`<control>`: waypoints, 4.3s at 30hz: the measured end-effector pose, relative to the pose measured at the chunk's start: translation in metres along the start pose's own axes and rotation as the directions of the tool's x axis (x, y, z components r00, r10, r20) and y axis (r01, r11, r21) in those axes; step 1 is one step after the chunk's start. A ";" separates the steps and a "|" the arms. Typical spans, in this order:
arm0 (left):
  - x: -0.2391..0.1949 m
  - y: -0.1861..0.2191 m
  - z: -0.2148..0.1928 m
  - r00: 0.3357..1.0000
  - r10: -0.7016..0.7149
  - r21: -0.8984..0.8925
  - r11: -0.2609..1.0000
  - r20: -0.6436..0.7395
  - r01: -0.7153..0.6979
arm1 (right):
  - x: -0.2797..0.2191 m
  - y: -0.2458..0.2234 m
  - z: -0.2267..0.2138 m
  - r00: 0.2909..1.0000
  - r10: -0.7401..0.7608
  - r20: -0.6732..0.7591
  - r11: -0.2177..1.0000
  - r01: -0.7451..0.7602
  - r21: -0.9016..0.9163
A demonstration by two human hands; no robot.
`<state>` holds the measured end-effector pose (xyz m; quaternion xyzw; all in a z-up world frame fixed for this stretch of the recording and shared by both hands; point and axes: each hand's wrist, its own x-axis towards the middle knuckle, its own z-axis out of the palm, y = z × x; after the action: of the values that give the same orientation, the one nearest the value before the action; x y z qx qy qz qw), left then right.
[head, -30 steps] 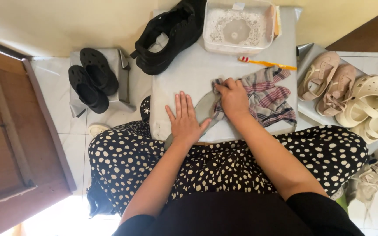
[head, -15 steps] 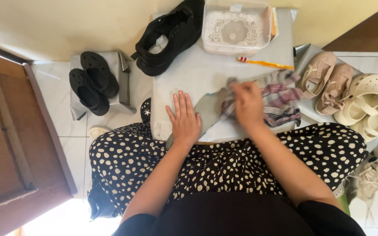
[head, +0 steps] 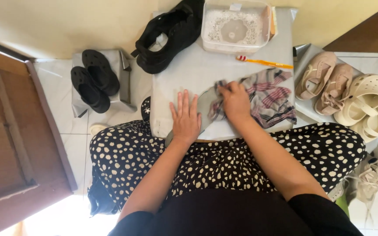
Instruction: The person scrubs a shoe insole with a toothbrush dipped in soapy water, then wipes it with a cloth. The person flips the insole over to clean the other side and continues scrubbing and wiping.
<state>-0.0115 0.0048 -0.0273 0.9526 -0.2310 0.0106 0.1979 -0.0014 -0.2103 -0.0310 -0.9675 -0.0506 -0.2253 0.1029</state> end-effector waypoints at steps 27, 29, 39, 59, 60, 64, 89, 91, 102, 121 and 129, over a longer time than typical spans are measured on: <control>0.046 -0.063 -0.040 0.832 -0.363 -0.342 0.786 0.420 0.516 | -0.068 0.135 -0.007 0.513 0.660 0.549 -0.373 -0.411 0.832; 0.031 -0.029 -0.089 0.868 -0.386 -0.349 0.803 0.312 0.483 | -0.062 0.129 -0.012 0.517 0.661 0.543 -0.355 -0.422 0.834; -0.062 -0.005 -0.063 0.993 -0.018 0.041 0.999 0.114 0.013 | -0.005 -0.013 -0.056 0.956 0.293 0.012 0.660 -0.211 0.721; -0.060 -0.020 -0.031 0.997 0.069 0.218 0.974 -0.024 -0.062 | 0.013 0.019 -0.001 0.977 0.109 0.185 0.888 -0.180 0.423; -0.058 -0.020 -0.029 0.988 0.110 0.246 0.966 -0.108 -0.081 | 0.011 0.034 0.003 0.921 0.257 0.291 0.739 -0.382 0.555; -0.044 -0.019 -0.031 0.970 0.162 0.262 0.959 -0.181 -0.112 | 0.005 0.057 -0.040 0.741 0.509 0.438 0.376 -0.650 0.661; -0.032 -0.011 -0.092 0.974 -0.207 -0.126 0.973 -0.090 0.195 | -0.017 0.072 -0.068 0.659 0.541 0.523 0.127 -0.678 0.723; -0.029 -0.002 -0.088 0.989 -0.093 -0.075 0.994 -0.115 0.085 | -0.001 0.018 -0.063 0.733 0.493 0.469 0.279 -0.644 0.713; -0.047 -0.022 -0.033 0.971 -0.036 0.162 0.987 0.237 -0.003 | 0.015 -0.080 0.000 0.953 -0.279 0.117 0.950 0.255 0.181; -0.024 -0.010 -0.062 0.984 -0.128 0.234 0.967 0.122 0.097 | -0.008 -0.039 -0.015 0.984 -0.032 0.173 0.999 0.037 -0.028; 0.029 0.011 -0.034 0.946 -0.090 -0.019 0.995 0.312 0.101 | -0.011 -0.034 -0.010 0.988 -0.023 0.152 0.988 0.045 -0.146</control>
<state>0.0123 -0.0039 0.0110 0.9489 -0.2128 -0.1529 0.1758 -0.0207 -0.1800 -0.0208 -0.9857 -0.0576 -0.1570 0.0224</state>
